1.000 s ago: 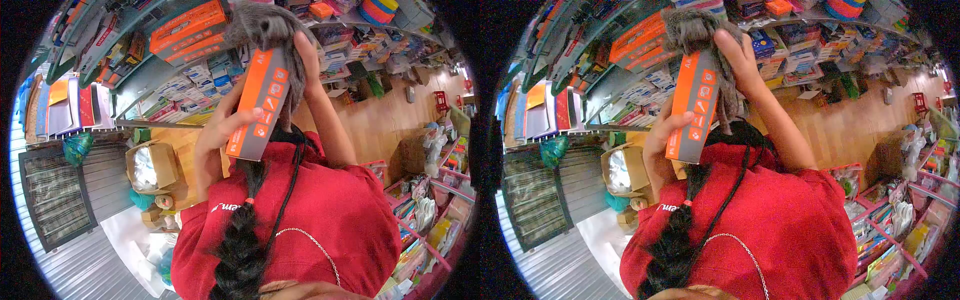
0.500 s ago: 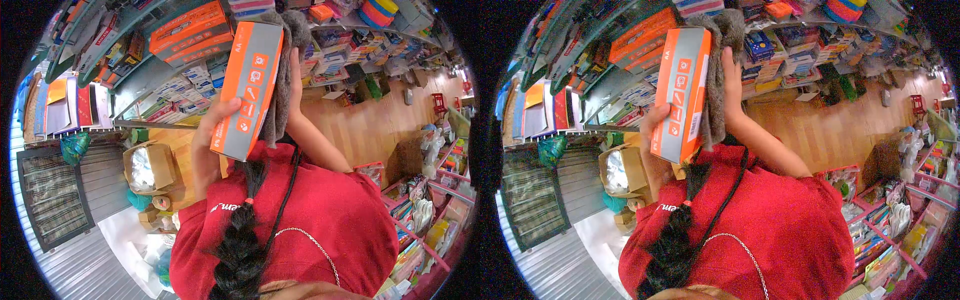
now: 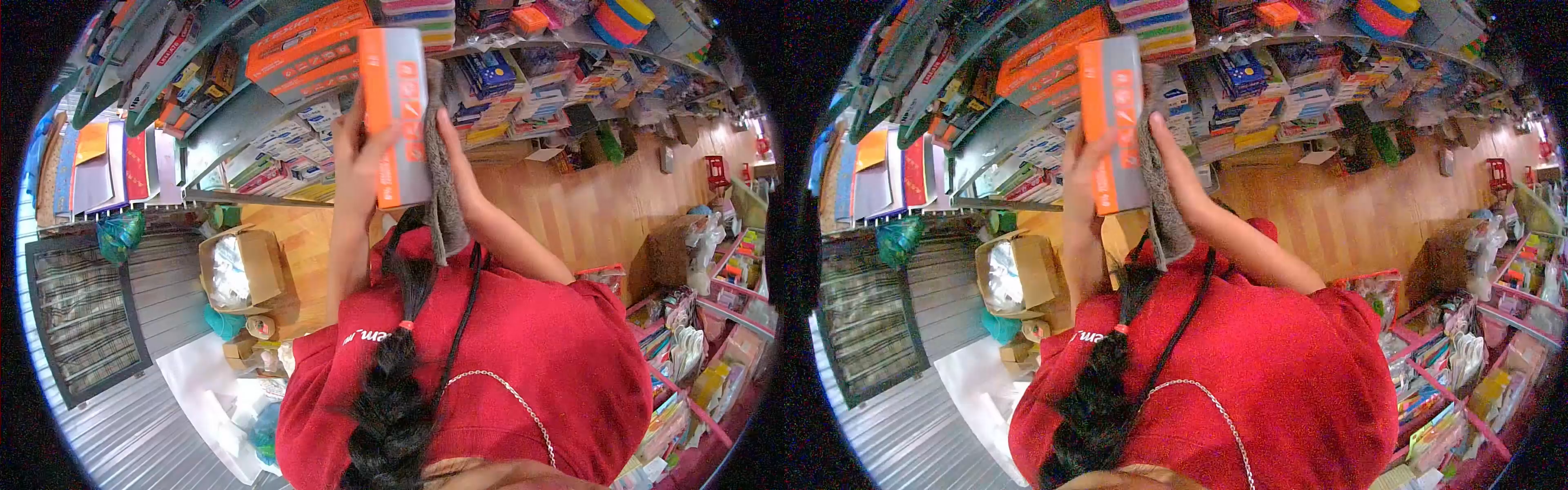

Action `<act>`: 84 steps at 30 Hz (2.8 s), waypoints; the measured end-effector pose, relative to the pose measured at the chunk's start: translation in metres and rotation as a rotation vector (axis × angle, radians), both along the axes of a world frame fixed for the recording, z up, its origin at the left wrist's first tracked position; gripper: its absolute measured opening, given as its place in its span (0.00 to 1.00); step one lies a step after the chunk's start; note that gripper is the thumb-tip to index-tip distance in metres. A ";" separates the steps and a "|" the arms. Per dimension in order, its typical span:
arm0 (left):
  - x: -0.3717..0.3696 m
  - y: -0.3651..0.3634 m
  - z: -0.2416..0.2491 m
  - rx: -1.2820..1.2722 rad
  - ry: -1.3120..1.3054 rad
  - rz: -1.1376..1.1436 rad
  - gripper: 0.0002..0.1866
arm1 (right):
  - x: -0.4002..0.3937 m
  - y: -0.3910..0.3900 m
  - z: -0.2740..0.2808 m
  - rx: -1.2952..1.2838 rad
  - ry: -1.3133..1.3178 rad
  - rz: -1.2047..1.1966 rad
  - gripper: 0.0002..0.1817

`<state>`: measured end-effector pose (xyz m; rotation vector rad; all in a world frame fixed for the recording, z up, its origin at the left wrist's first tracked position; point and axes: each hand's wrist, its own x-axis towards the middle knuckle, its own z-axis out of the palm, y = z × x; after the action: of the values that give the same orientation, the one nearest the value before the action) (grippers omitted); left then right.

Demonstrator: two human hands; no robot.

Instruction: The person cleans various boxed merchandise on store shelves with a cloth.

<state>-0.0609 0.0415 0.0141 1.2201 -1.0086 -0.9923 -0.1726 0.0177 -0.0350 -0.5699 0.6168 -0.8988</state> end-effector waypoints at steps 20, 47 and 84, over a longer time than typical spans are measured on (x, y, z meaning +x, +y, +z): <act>-0.015 0.003 -0.005 -0.436 -0.774 0.057 0.53 | -0.022 -0.005 0.028 0.007 -0.135 0.005 0.32; -0.037 0.025 -0.049 -0.190 0.165 -0.234 0.69 | -0.031 0.011 0.040 0.041 -0.088 -0.207 0.26; -0.002 0.047 -0.071 -0.026 -0.448 0.051 0.31 | -0.035 -0.005 0.002 -0.424 0.363 -0.206 0.24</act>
<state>-0.0631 0.0884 -0.0573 1.4748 -1.3240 -0.6746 -0.2075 0.0126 -0.0325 -1.0809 0.8279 -1.1421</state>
